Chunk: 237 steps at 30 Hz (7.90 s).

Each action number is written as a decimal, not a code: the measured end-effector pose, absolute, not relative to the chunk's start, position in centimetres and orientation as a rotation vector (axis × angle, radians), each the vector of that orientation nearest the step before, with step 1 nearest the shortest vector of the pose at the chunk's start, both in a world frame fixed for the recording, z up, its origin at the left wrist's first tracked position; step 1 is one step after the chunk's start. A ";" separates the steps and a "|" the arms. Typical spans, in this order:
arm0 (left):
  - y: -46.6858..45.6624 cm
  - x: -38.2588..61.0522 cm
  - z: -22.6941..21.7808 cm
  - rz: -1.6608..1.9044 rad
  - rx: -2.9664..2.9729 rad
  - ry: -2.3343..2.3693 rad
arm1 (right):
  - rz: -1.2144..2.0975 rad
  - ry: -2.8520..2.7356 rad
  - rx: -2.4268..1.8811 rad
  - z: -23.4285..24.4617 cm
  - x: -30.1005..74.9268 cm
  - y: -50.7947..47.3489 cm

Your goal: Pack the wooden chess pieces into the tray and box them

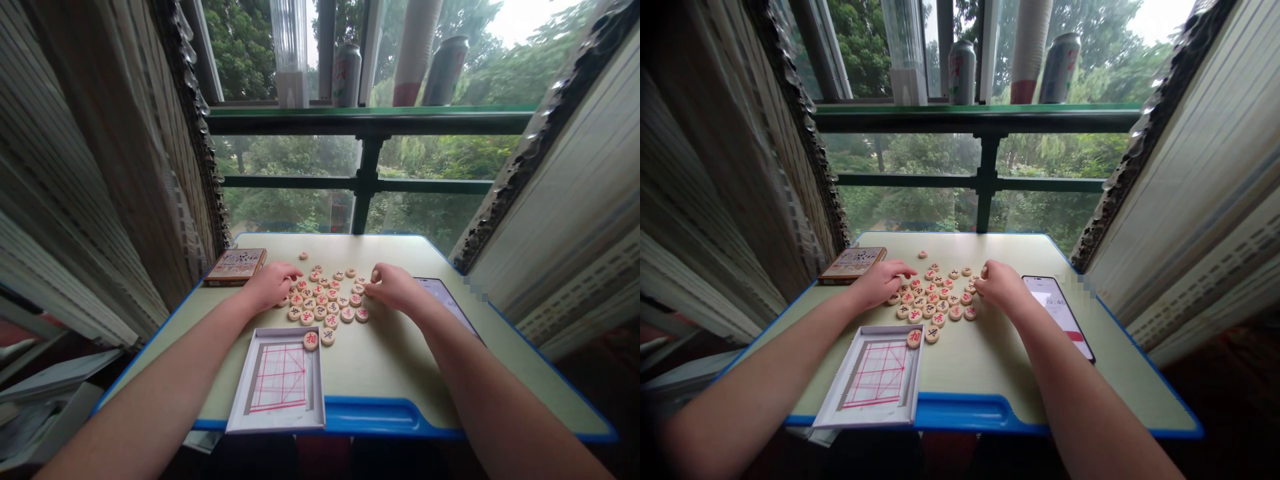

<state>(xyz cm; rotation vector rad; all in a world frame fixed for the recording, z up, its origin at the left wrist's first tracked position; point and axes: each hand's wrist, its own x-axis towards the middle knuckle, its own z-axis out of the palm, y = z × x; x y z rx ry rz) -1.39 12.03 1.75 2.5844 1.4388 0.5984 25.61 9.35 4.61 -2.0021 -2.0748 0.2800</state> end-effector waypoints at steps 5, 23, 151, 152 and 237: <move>11.8 -1.0 1.7 0.694 2.546 1.251 | 0.311 -2.152 -1.560 3.3 23.6 8.9; 11.7 -1.0 2.1 0.553 2.512 1.366 | 0.349 -2.545 -1.071 2.4 21.1 7.5; 9.4 0.2 4.4 0.723 1.599 0.930 | 0.360 -2.225 -1.079 3.9 20.5 5.6; 9.6 0.0 4.4 0.739 1.605 0.940 | 0.397 -2.272 -1.084 4.1 20.5 5.4; 7.3 -0.4 6.2 0.077 2.523 0.981 | 0.564 -2.593 -1.170 4.9 19.1 3.6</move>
